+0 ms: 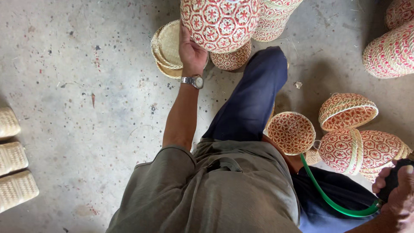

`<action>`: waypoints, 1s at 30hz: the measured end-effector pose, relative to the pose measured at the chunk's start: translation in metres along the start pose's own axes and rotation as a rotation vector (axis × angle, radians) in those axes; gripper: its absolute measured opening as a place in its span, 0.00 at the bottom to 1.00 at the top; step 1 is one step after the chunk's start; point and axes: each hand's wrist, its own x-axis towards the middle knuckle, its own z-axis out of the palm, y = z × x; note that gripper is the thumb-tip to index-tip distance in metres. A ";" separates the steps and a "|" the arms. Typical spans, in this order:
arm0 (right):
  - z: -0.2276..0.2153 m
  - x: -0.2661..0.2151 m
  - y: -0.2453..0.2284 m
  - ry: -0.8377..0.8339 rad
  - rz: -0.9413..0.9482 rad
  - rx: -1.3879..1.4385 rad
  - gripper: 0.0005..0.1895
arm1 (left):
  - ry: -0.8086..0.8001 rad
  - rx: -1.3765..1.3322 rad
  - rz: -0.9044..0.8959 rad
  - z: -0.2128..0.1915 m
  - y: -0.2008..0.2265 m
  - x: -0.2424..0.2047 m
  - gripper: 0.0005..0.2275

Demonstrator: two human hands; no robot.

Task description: The person sits on the floor and uses a handheld blowtorch to apply heat to the interior and exterior surfaces of small patterned woven baskets. They rotate each basket to cover all sides, then place it aside and pick up the next one from a nearby stack.

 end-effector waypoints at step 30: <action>-0.049 -0.008 0.055 -0.020 0.001 0.271 0.14 | -0.528 1.268 -0.357 0.107 -0.219 -0.087 0.12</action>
